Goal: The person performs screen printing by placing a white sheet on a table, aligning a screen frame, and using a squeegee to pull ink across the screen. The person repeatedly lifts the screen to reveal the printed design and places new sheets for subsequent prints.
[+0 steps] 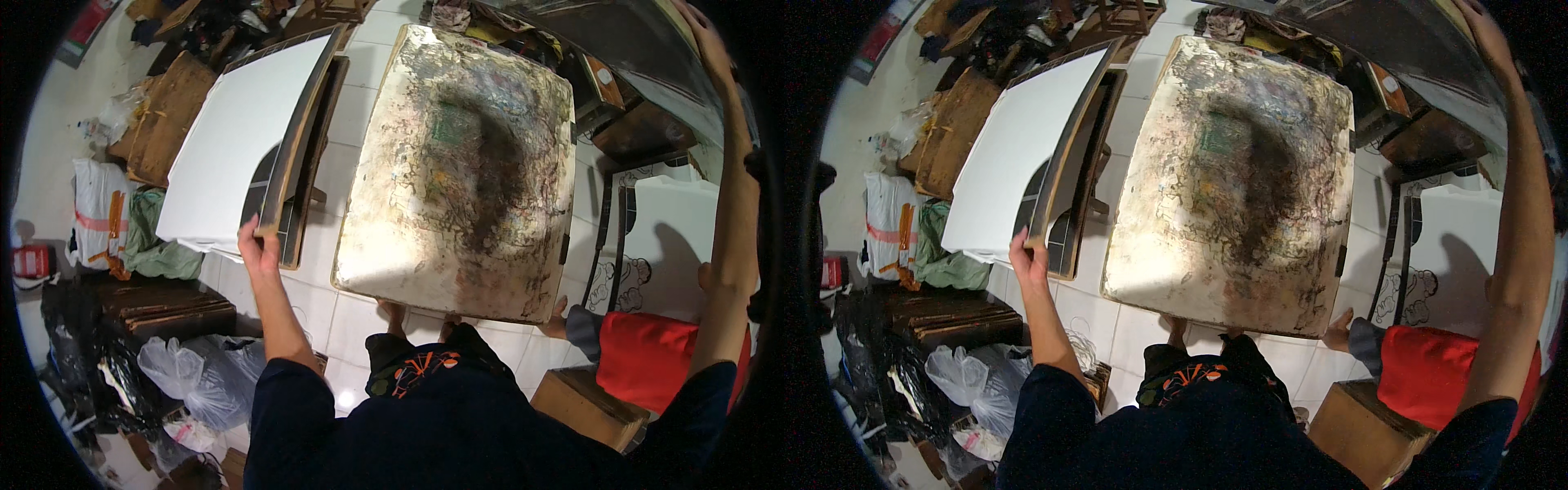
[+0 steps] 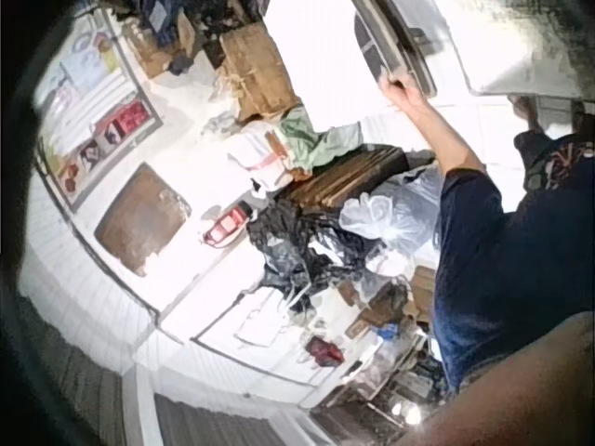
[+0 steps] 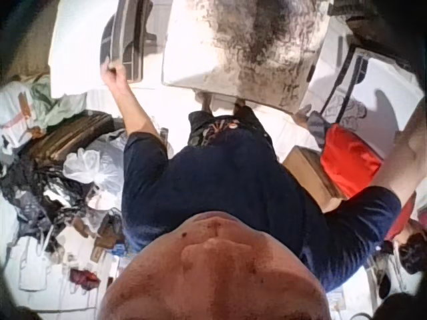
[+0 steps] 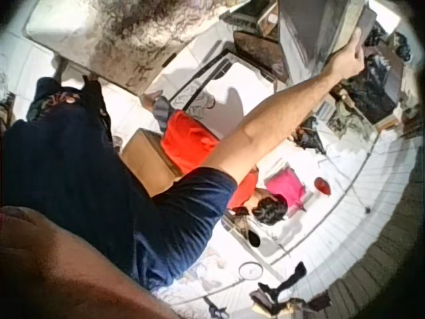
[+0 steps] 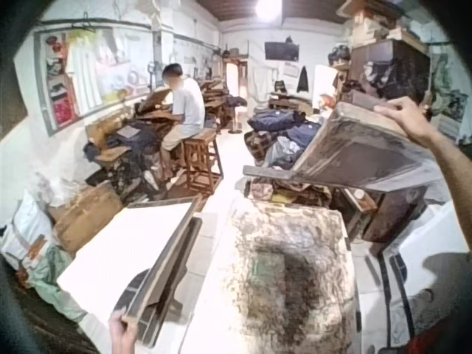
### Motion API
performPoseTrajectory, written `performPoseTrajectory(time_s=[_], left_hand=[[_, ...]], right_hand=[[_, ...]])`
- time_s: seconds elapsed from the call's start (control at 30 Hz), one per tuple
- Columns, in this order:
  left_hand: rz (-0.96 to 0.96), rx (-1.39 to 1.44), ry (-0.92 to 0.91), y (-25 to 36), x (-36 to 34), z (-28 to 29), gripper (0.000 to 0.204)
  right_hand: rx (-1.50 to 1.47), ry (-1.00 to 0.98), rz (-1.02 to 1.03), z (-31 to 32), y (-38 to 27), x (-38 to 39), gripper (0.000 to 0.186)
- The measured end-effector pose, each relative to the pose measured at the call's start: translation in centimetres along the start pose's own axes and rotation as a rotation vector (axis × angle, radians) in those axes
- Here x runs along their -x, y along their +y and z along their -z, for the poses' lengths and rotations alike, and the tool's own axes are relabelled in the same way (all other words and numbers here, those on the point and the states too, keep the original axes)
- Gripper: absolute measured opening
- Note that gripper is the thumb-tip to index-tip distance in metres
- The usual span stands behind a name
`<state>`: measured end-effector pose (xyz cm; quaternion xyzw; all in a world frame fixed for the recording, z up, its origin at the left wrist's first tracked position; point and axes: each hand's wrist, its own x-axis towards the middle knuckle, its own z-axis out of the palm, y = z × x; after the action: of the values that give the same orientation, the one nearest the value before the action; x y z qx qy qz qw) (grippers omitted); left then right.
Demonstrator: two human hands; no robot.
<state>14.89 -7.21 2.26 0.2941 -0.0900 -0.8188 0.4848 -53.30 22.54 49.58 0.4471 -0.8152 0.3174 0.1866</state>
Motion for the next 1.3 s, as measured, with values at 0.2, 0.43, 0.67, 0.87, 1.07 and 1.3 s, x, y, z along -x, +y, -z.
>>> performPoseTrajectory(time_s=[0.2, 0.43, 0.67, 0.87, 1.07, 1.3], left_hand=[[-0.180, -0.065, 0.013, -1.6, 14.6, -6.8, 0.011], [0.279, -0.369, 0.129, -16.4, 28.7, 0.0, 0.030], [0.862, -1.466, -0.527, -28.7, 34.3, 2.0, 0.030], [-0.266, -1.700, -0.063, -15.5, 19.0, 3.7, 0.044], [-0.361, -1.971, -0.154, -9.1, 8.5, 1.8, 0.092], [-0.089, -1.805, -0.032, -5.8, 12.7, 1.4, 0.087]], right_hand=[[0.300, 0.076, -0.113, 0.6, -2.1, 1.4, 0.073], [0.265, 0.067, -0.059, 1.2, -3.5, 2.5, 0.075], [0.237, 0.074, -0.052, 1.0, -2.2, 1.6, 0.081], [0.289, 0.066, -0.111, 0.8, -1.9, 0.9, 0.081], [0.242, 0.041, -0.083, 1.0, -2.2, 0.5, 0.080], [0.297, 0.054, -0.129, 0.7, -1.5, -0.5, 0.081]])
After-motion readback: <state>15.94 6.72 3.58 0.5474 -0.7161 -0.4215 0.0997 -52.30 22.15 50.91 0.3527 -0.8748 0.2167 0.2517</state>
